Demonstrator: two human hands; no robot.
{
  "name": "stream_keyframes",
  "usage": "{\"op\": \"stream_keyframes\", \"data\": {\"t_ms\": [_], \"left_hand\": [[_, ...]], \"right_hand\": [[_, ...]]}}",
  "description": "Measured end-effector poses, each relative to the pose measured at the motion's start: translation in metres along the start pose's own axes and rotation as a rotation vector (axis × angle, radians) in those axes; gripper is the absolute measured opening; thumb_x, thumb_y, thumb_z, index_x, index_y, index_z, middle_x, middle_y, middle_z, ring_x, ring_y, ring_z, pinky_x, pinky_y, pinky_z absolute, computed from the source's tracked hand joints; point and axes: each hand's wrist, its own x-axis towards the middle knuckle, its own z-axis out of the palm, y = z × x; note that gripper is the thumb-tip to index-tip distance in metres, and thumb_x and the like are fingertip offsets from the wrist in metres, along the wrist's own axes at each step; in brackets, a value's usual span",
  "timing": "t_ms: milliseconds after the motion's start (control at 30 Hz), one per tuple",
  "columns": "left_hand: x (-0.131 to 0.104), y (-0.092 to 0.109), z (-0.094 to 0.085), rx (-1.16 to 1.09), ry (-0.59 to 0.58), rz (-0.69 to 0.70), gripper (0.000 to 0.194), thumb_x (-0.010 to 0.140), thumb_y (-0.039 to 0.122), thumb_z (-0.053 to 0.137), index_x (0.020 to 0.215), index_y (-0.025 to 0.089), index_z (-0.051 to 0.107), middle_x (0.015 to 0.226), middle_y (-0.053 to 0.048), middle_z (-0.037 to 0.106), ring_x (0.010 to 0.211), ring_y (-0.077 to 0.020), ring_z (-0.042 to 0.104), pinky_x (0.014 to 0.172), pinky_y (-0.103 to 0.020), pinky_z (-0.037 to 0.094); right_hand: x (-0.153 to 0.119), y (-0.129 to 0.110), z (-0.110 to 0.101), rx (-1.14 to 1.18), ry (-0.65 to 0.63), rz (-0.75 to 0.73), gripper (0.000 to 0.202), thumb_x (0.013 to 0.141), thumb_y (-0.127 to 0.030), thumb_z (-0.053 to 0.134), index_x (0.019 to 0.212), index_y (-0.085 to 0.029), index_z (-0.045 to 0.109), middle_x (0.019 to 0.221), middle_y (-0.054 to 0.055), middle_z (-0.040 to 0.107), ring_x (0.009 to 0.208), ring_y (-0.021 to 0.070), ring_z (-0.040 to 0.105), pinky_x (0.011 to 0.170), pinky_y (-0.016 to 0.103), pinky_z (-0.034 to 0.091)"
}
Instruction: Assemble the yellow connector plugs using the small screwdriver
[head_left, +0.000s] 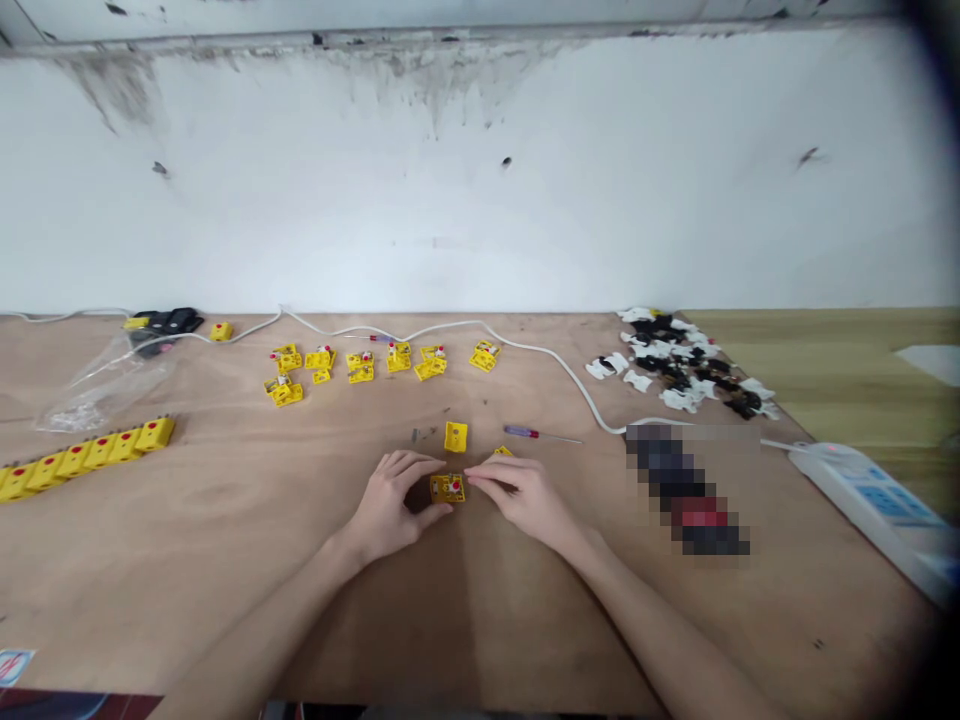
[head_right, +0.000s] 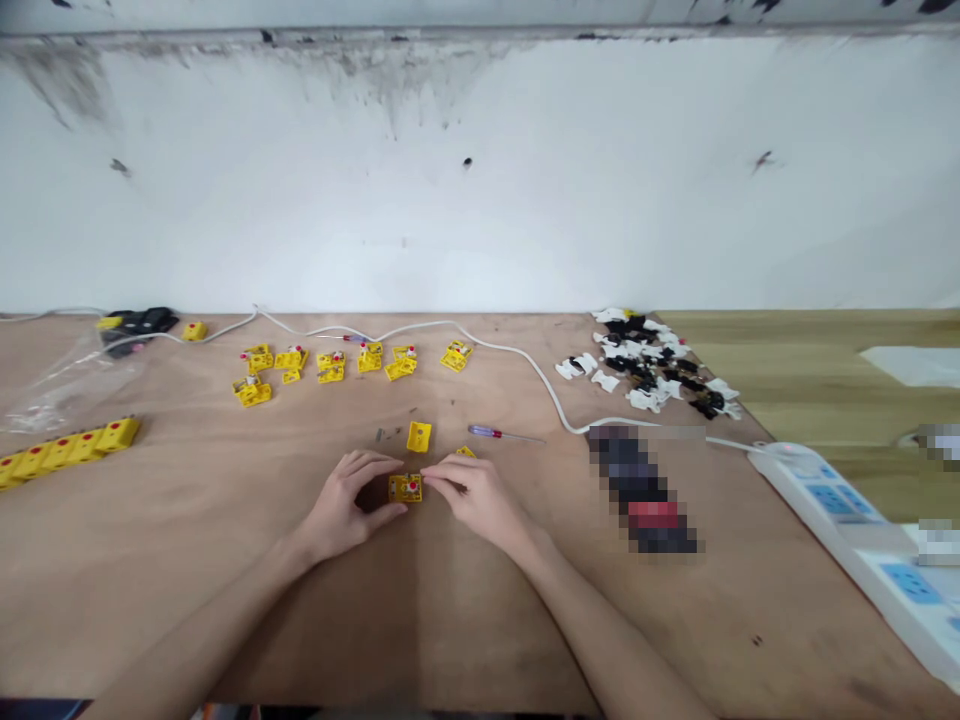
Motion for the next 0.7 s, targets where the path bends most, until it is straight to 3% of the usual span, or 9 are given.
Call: {"op": "stream_keyframes", "data": {"t_ms": [433, 700], "left_hand": [[-0.0007, -0.0028, 0.0015, 0.076, -0.045, 0.017, 0.034, 0.082, 0.034, 0.078, 0.115, 0.025, 0.069, 0.106, -0.006, 0.075, 0.098, -0.0244, 0.064, 0.09, -0.039, 0.042], [-0.0009, -0.0029, -0.0027, 0.179, -0.062, 0.135, 0.026, 0.09, 0.038, 0.07, 0.114, 0.029, 0.073, 0.107, -0.004, 0.076, 0.097, -0.0235, 0.064, 0.089, -0.04, 0.04]], "right_hand": [[-0.0013, 0.0089, 0.0038, -0.063, -0.103, -0.07, 0.019, 0.098, -0.021, 0.058, 0.102, -0.025, 0.077, 0.093, 0.004, 0.075, 0.084, 0.0186, 0.068, 0.078, 0.035, 0.055], [0.0016, 0.0064, 0.0029, -0.147, -0.154, -0.101, 0.023, 0.098, -0.015, 0.055, 0.103, -0.023, 0.076, 0.093, 0.005, 0.072, 0.088, 0.0195, 0.065, 0.081, 0.037, 0.053]]}}
